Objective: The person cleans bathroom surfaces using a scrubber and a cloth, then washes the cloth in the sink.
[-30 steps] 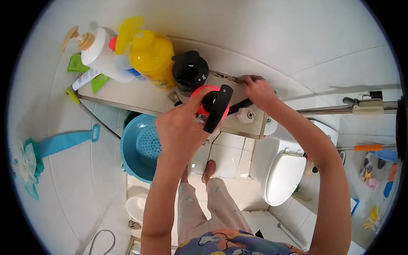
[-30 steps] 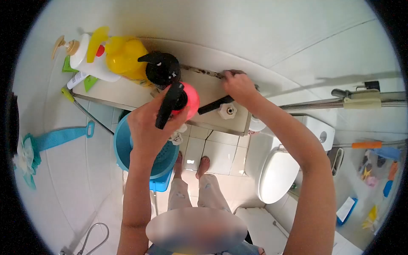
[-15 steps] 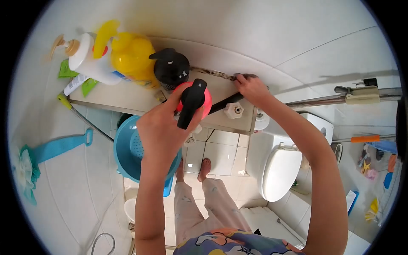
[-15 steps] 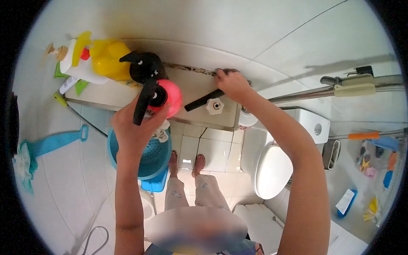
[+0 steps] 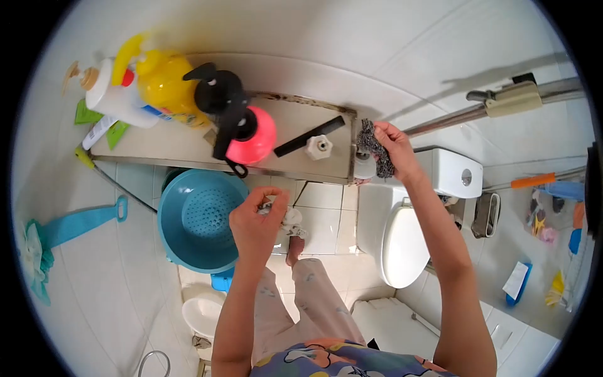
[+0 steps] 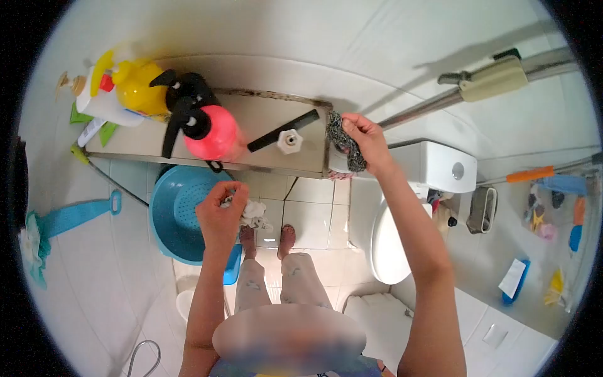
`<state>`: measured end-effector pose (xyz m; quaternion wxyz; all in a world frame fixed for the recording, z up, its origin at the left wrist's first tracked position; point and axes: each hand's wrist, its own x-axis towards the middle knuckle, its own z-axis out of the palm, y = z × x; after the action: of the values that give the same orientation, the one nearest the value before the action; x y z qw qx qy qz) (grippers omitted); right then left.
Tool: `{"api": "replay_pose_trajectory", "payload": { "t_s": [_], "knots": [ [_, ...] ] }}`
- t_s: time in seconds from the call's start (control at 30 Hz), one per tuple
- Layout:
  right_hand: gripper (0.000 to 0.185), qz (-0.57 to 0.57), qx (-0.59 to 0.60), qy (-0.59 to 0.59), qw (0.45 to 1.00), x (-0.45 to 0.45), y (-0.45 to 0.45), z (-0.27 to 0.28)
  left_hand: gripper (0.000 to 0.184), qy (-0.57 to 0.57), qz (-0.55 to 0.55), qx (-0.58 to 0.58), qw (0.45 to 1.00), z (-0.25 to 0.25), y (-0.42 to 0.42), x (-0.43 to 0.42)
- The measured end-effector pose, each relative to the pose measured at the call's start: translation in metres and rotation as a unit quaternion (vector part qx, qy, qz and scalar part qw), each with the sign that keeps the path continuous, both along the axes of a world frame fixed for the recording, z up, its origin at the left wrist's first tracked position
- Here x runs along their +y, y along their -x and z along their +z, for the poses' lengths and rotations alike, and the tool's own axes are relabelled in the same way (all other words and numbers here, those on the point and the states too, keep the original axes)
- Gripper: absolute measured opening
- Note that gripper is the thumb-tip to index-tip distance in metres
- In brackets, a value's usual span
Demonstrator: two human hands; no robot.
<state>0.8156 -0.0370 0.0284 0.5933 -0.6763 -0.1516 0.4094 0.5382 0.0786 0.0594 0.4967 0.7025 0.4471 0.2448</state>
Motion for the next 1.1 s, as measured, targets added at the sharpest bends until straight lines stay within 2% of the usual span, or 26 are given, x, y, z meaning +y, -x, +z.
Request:
{"api": "replay_pose_trajectory", "payload": {
  "t_s": [0.1,0.23,0.27,0.33,0.43,0.47,0.5,0.53,0.57,0.6,0.67,0.73,0.77,0.87,0.93,1.0,1.07,1.1],
  "knots": [
    [0.022,-0.032,0.108,-0.071,0.991,-0.024,0.004,-0.004,0.018,0.057,-0.016,-0.015,0.998,-0.005,-0.011,-0.005],
    [0.024,-0.021,0.124,-0.112,0.986,-0.045,0.004,-0.006,0.018,0.195,-0.041,0.040,0.979,-0.002,-0.022,-0.003],
    [0.024,-0.031,0.113,-0.084,0.990,-0.047,0.007,-0.005,0.020,0.281,-0.020,-0.036,0.959,-0.001,-0.026,-0.003],
    [0.024,-0.049,0.088,-0.030,0.994,-0.054,0.016,-0.004,0.029,0.437,0.024,-0.188,0.879,0.003,-0.041,-0.004],
    [0.024,-0.062,0.138,-0.032,0.988,-0.077,0.022,-0.014,0.032,0.280,0.013,-0.206,0.938,0.006,-0.080,-0.006],
    [0.024,-0.062,0.157,-0.036,0.985,-0.084,0.022,-0.016,0.030,0.137,-0.025,-0.142,0.980,0.009,-0.091,0.003],
    [0.024,-0.065,0.150,-0.032,0.986,-0.088,0.025,-0.016,0.029,-0.009,-0.063,-0.076,0.995,0.013,-0.104,0.015],
    [0.023,-0.069,0.142,-0.028,0.987,-0.090,0.030,-0.015,0.031,-0.156,-0.100,-0.010,0.983,0.015,-0.117,0.027],
    [0.022,-0.073,0.135,-0.024,0.988,-0.093,0.034,-0.014,0.031,-0.298,-0.123,0.156,0.933,0.008,-0.129,0.040],
    [0.021,-0.068,0.131,-0.026,0.989,-0.096,0.036,-0.015,0.030,-0.428,-0.140,0.312,0.836,-0.004,-0.141,0.054],
    [0.020,-0.057,0.145,-0.025,0.987,-0.104,0.039,-0.021,0.022,-0.396,-0.185,0.474,0.764,-0.033,-0.161,0.079],
    [0.020,-0.056,0.158,-0.011,0.986,-0.110,0.043,-0.025,0.018,-0.354,-0.139,0.459,0.803,-0.064,-0.181,0.090],
    [0.019,-0.061,0.155,-0.016,0.986,-0.114,0.044,-0.029,0.017,-0.332,-0.117,0.451,0.820,-0.062,-0.186,0.086],
    [0.020,-0.076,0.149,-0.010,0.986,-0.126,0.047,-0.041,0.013,-0.306,-0.142,0.359,0.870,-0.055,-0.198,0.066],
    [0.018,-0.094,0.152,-0.006,0.984,-0.129,0.050,-0.043,0.011,-0.388,-0.174,0.289,0.858,-0.059,-0.210,0.047],
    [0.018,-0.109,0.157,-0.005,0.981,-0.131,0.051,-0.041,0.007,-0.398,-0.185,0.283,0.853,-0.067,-0.232,0.024],
    [0.020,-0.123,0.166,-0.011,0.978,-0.134,0.050,-0.040,0.011,-0.348,-0.243,0.354,0.833,-0.036,-0.246,-0.004],
    [0.020,-0.123,0.165,-0.014,0.978,-0.136,0.049,-0.041,0.009,-0.367,-0.253,0.366,0.817,-0.043,-0.251,-0.009]
  ]
}}
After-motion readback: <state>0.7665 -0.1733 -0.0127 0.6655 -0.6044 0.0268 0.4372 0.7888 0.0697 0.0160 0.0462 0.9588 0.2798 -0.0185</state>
